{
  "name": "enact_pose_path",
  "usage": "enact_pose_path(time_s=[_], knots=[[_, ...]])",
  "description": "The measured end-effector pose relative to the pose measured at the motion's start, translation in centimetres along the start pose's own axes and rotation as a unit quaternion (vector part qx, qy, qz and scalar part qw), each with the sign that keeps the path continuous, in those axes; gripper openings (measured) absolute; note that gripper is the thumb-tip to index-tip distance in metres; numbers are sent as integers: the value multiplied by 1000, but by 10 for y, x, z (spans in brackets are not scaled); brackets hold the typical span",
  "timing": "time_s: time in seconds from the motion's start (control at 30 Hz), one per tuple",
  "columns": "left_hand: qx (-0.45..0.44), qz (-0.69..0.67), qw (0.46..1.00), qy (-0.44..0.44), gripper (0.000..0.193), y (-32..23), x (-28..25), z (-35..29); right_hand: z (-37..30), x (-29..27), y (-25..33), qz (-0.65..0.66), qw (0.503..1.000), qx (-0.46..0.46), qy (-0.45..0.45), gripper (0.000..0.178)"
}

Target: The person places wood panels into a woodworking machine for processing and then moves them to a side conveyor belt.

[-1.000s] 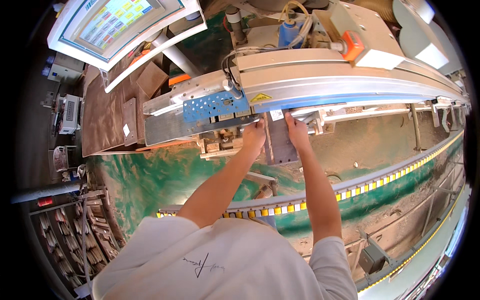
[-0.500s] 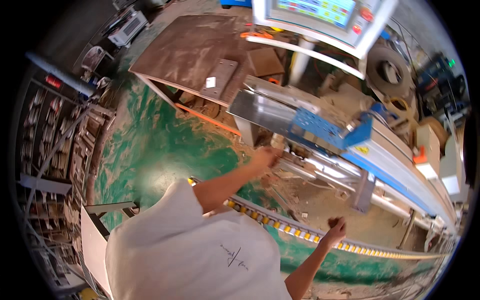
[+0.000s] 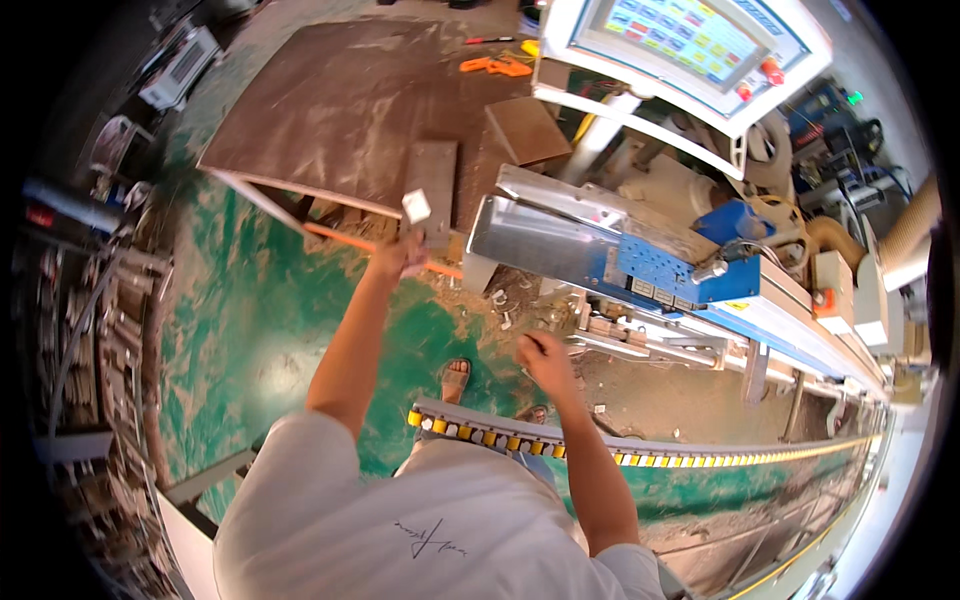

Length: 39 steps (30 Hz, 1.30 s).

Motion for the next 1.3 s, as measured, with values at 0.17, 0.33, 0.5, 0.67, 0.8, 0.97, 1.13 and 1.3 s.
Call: enact_pose_path(time_s=[0.17, 0.33, 0.5, 0.67, 0.8, 0.97, 1.13, 1.3], knots=[[-41, 56, 988, 139, 51, 20, 15, -111, 26, 39, 47, -45, 996, -57, -57, 46], [-44, 97, 970, 217, 54, 70, 92, -160, 47, 56, 18, 42, 973, -23, -227, 62], [-86, 139, 967, 193, 50, 66, 194, -125, 40, -30, -26, -7, 942, 54, -331, 68], [-16, 306, 932, 194, 49, 78, 279, -73, 46, -105, -55, -79, 928, 48, -362, 68], [-17, 224, 972, 72, 42, 112, 312, -51, 73, -145, -74, -5, 961, 72, -265, 74], [-97, 198, 975, 9, 57, 106, 347, -69, 76, -166, -116, 46, 962, 62, -262, 74], [-3, 295, 955, -27, 63, 133, 383, -68, 62, -208, -99, 48, 963, 27, -263, 74], [-18, 314, 949, 14, 58, 146, 475, -98, 42, -285, -139, 44, 956, 24, -289, 71]])
Point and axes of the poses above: each hand's wrist, its own z-axis towards the middle knuckle, its own x-axis out of the palm, y = z × x, the point moved 1 cm from there along z, towards the middle knuckle, and after that the axes turned 4 degrees about z, right-handed, at the moved point
